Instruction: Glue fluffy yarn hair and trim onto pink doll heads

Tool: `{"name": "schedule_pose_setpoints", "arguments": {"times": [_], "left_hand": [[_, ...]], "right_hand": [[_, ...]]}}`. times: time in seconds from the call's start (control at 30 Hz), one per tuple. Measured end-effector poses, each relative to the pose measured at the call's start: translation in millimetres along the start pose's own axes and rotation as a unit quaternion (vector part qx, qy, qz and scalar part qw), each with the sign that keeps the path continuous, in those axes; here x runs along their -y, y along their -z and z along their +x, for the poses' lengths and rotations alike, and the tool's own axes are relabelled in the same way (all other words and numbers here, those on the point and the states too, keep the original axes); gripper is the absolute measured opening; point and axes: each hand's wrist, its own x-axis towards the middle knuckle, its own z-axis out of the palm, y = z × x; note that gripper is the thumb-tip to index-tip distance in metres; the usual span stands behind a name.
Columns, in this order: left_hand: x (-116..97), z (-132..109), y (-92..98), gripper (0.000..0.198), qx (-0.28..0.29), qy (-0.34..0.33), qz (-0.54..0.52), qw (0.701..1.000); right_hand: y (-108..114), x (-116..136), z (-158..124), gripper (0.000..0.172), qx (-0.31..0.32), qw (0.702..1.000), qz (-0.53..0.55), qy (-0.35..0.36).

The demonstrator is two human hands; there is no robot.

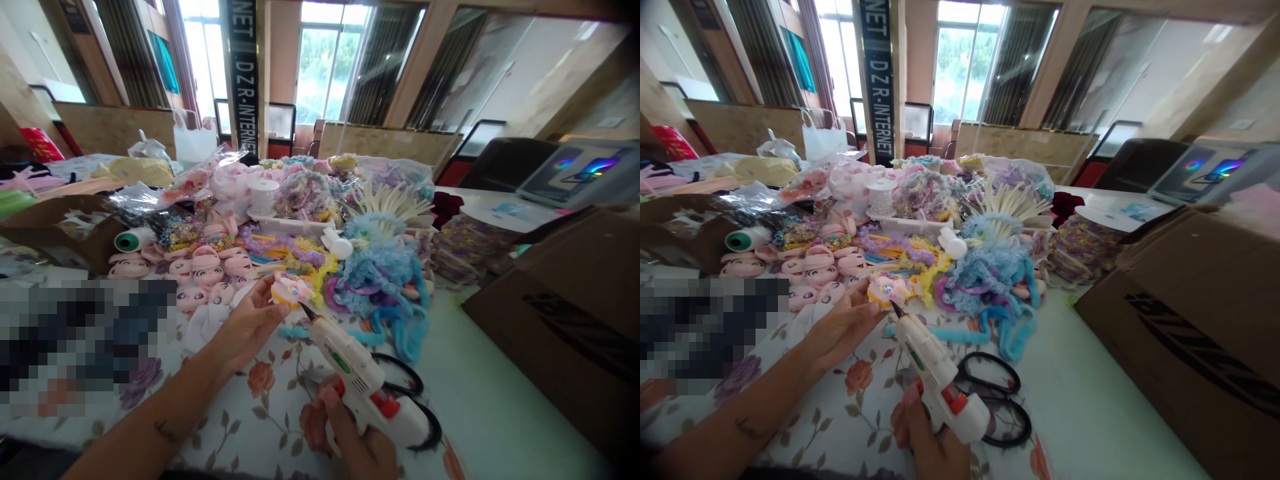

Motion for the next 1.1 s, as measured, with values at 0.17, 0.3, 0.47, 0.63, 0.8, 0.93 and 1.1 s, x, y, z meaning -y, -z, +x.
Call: {"name": "schedule_pose_setpoints", "arguments": {"times": [0.17, 0.3, 0.47, 0.63, 0.8, 0.93, 1.1], "left_hand": [[0.8, -0.1, 0.1, 0.047, 0.007, 0.005, 0.005, 1.000], [0.6, 0.6, 1.1, 0.046, 0.000, 0.005, 0.007, 1.000], [1.1, 1.1, 2.6, 0.048, -0.006, 0.006, 0.003, 1.000], [1.0, 0.4, 1.8, 0.048, -0.016, 0.016, -0.002, 1.000], [0.1, 0.8, 1.9, 0.044, -0.012, 0.011, -0.016, 1.000], [-0.4, 0.8, -0.5, 0.043, 0.005, 0.007, -0.009, 1.000], [-0.6, -0.3, -1.5, 0.043, -0.001, 0.012, 0.000, 1.000]], "right_hand": [[-0.3, -1.2, -0.2, 0.048, -0.012, 0.999, -0.041, -0.002], [1.0, -1.7, 0.0, 0.049, -0.007, 0.999, -0.035, 0.005], [1.4, -2.7, 0.3, 0.048, -0.004, 1.000, -0.011, 0.013], [-0.6, -1.9, 0.1, 0.049, -0.005, 1.000, -0.023, 0.008], [-1.0, -2.5, 0.7, 0.047, -0.019, 1.000, -0.005, 0.014], [0.5, -3.9, 0.8, 0.048, -0.013, 1.000, -0.008, 0.014], [0.9, -2.5, 0.8, 0.047, -0.006, 1.000, -0.020, 0.003]]}}
